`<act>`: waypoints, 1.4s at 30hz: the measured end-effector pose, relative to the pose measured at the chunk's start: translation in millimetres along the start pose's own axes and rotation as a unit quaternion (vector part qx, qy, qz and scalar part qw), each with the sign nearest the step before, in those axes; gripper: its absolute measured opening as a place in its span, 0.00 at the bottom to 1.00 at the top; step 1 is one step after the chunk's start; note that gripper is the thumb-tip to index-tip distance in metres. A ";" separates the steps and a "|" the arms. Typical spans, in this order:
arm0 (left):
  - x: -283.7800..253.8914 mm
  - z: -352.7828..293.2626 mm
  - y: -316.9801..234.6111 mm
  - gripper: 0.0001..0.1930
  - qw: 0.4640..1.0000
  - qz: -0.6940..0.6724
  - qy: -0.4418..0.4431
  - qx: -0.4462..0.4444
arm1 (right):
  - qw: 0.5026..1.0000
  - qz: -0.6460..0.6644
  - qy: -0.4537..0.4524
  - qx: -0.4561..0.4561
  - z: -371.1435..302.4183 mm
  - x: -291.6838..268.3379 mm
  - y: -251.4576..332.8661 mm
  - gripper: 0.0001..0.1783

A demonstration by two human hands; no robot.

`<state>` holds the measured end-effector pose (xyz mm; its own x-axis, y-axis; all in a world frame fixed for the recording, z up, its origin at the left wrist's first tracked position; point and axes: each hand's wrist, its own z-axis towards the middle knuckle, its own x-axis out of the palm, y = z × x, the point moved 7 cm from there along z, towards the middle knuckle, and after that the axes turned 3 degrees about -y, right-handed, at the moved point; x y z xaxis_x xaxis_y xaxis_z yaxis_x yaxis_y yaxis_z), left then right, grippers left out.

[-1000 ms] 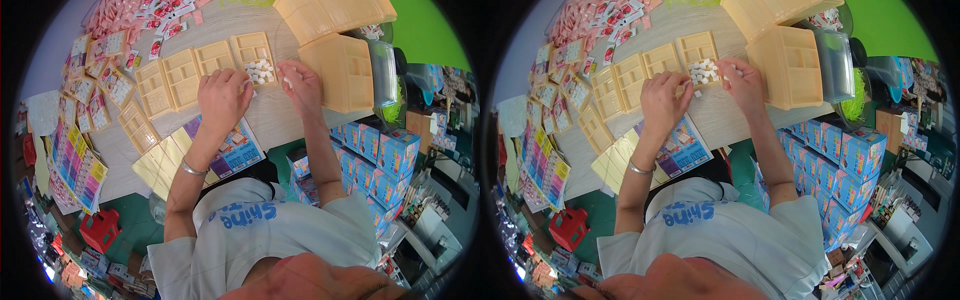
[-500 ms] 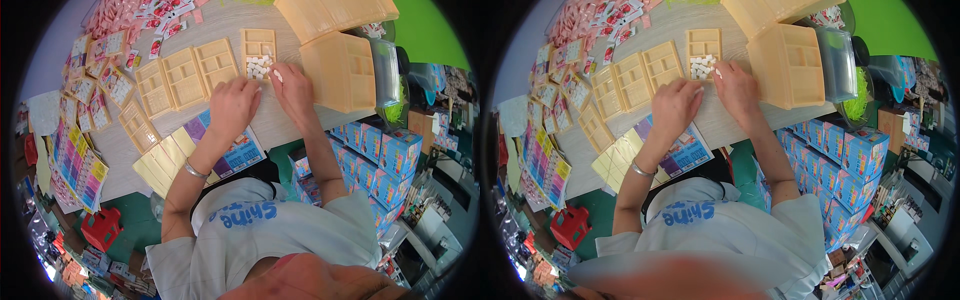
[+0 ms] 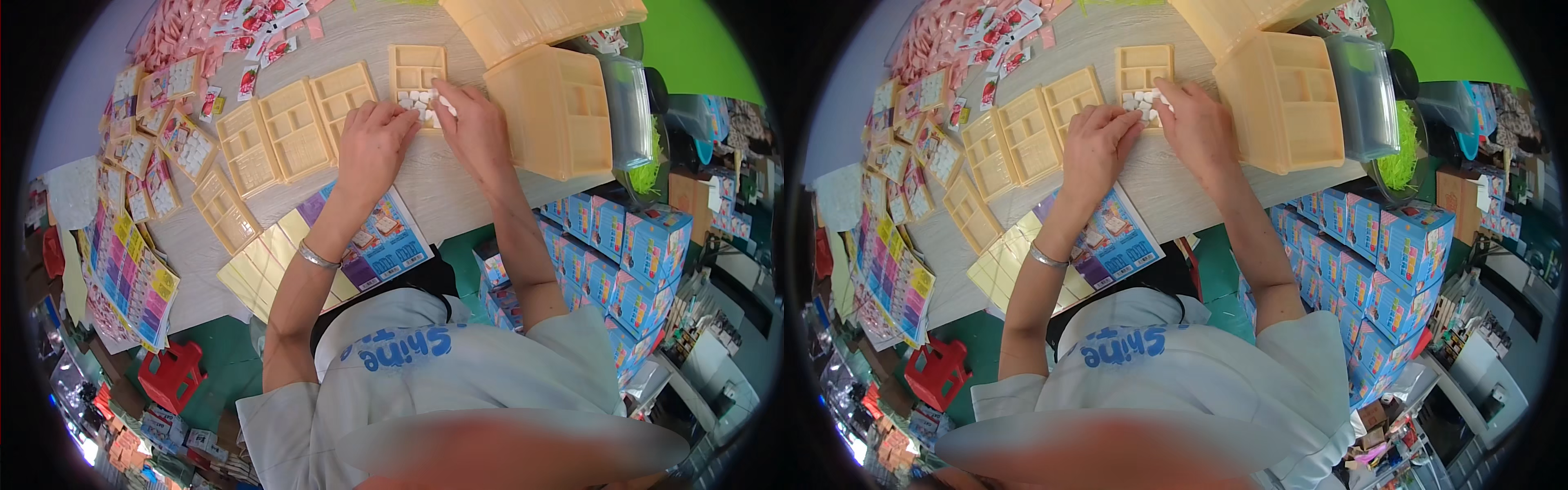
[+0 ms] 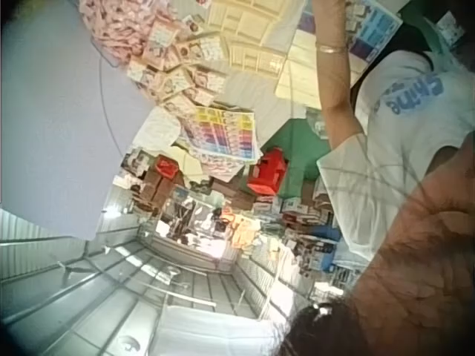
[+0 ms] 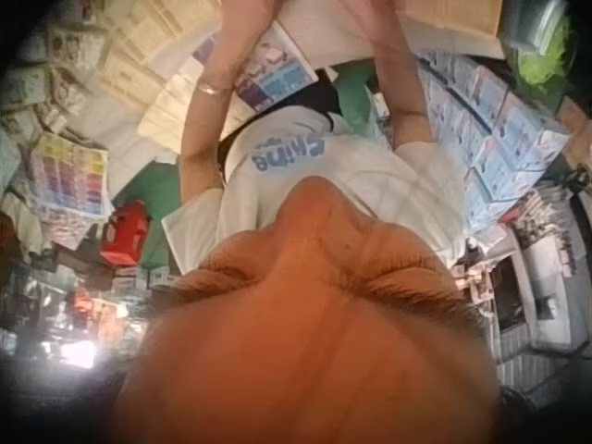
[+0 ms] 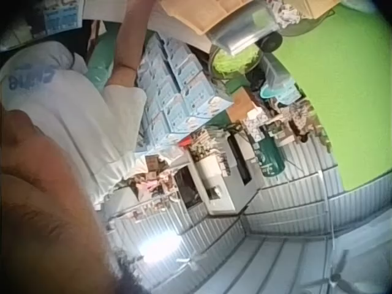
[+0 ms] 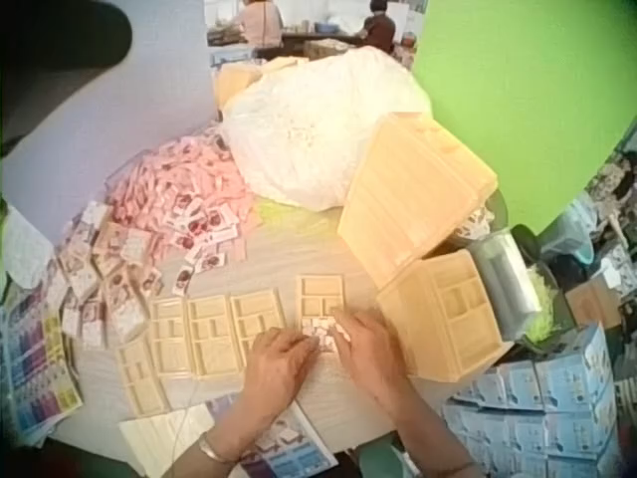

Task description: Sorting small white rectangular items into plastic trays and applying colorful labels or packets.

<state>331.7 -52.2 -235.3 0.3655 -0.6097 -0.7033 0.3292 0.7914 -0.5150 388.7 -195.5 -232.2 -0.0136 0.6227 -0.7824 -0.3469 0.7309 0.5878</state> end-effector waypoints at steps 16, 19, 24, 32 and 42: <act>8.0 -18.3 -10.2 0.29 0.990 0.074 0.113 0.042 | 0.994 0.104 -0.027 -0.009 -8.1 -6.0 -7.9 0.11; 13.0 -22.3 -9.2 0.30 0.989 0.063 0.124 0.057 | 0.994 0.084 -0.063 -0.012 -15.2 -6.3 -11.2 0.11; 11.4 -21.7 -8.4 0.31 0.985 0.064 0.154 0.054 | 0.998 0.043 -0.040 -0.024 -22.4 -1.2 -9.1 0.11; 15.5 -10.0 4.9 0.38 0.983 0.103 0.148 0.046 | 1.000 -0.017 -0.005 -0.020 -25.8 3.5 -1.0 0.12; 5.0 5.4 11.3 0.28 0.988 0.136 0.064 0.037 | 0.999 0.003 -0.038 -0.001 -37.0 2.2 -11.6 0.14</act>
<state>341.9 -46.5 -242.0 0.3374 -0.3616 -0.8691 0.2988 0.9167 -0.2654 358.1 -213.0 -248.4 0.0560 0.6474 -0.7601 -0.3483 0.7261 0.5928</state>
